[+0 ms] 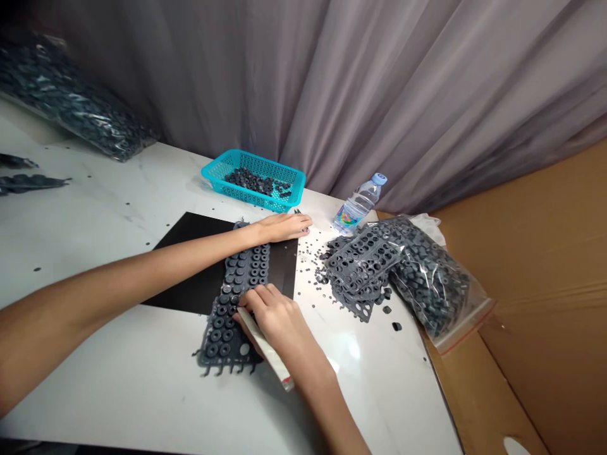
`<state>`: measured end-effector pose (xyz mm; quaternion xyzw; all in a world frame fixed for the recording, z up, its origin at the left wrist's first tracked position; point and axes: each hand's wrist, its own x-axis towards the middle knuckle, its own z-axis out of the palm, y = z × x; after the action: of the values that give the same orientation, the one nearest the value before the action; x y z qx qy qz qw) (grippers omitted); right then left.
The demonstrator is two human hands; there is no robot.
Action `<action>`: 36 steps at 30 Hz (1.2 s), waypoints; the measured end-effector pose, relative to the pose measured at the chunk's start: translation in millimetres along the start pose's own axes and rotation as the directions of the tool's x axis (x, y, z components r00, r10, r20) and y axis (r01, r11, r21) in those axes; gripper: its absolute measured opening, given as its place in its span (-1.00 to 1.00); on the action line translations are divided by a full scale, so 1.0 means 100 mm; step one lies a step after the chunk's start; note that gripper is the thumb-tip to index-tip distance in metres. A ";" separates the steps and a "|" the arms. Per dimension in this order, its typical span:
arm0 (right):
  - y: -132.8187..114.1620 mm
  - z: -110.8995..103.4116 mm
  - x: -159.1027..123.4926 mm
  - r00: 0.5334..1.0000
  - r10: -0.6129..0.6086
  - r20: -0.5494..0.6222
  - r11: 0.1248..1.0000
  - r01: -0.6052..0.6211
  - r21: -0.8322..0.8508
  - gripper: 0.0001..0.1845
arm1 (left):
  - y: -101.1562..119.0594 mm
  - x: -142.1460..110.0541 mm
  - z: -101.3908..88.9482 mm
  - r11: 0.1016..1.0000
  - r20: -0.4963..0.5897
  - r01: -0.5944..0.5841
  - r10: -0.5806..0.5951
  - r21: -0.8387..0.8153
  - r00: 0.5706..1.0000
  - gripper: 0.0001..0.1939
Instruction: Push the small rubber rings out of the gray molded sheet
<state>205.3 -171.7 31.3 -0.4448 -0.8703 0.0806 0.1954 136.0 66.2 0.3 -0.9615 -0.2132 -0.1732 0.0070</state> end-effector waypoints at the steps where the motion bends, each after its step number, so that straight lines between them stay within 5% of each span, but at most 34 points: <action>1: 0.00 0.00 0.00 1.000 0.003 0.001 1.000 -0.003 -0.003 -0.91 | -0.02 0.02 0.01 1.000 -0.003 0.007 -0.007 0.007 1.000 -0.75; 15: 0.00 -0.01 0.01 1.000 0.017 0.020 0.999 -0.016 -0.028 -0.89 | 0.05 0.00 -0.03 0.985 -0.099 0.173 -0.169 0.028 0.981 -0.72; 20: 0.02 0.03 0.01 1.000 0.004 0.004 1.000 -0.004 -0.028 -0.88 | 0.10 -0.20 -0.37 0.993 -0.130 0.113 -0.107 0.041 0.986 -0.74; 26: 0.00 0.00 0.00 1.000 0.016 0.005 1.000 -0.015 -0.020 -0.88 | -0.29 -0.55 -0.79 0.958 -0.233 0.224 -0.180 0.179 0.956 -0.76; 30: 0.00 0.00 0.00 1.000 0.029 0.012 0.999 -0.028 -0.019 -0.88 | -0.46 -0.58 -0.76 0.954 -0.191 0.239 -0.205 0.181 0.960 -0.84; 36: 0.03 0.03 0.02 0.999 0.040 0.017 0.999 -0.040 0.000 -0.88 | -0.38 -0.36 -0.58 0.965 -0.211 0.233 -0.205 0.119 0.956 -0.82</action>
<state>205.1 -168.5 28.3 -0.4613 -0.8629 0.0884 0.1866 71.1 80.7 40.5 -0.9069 -0.3288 -0.2517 0.0777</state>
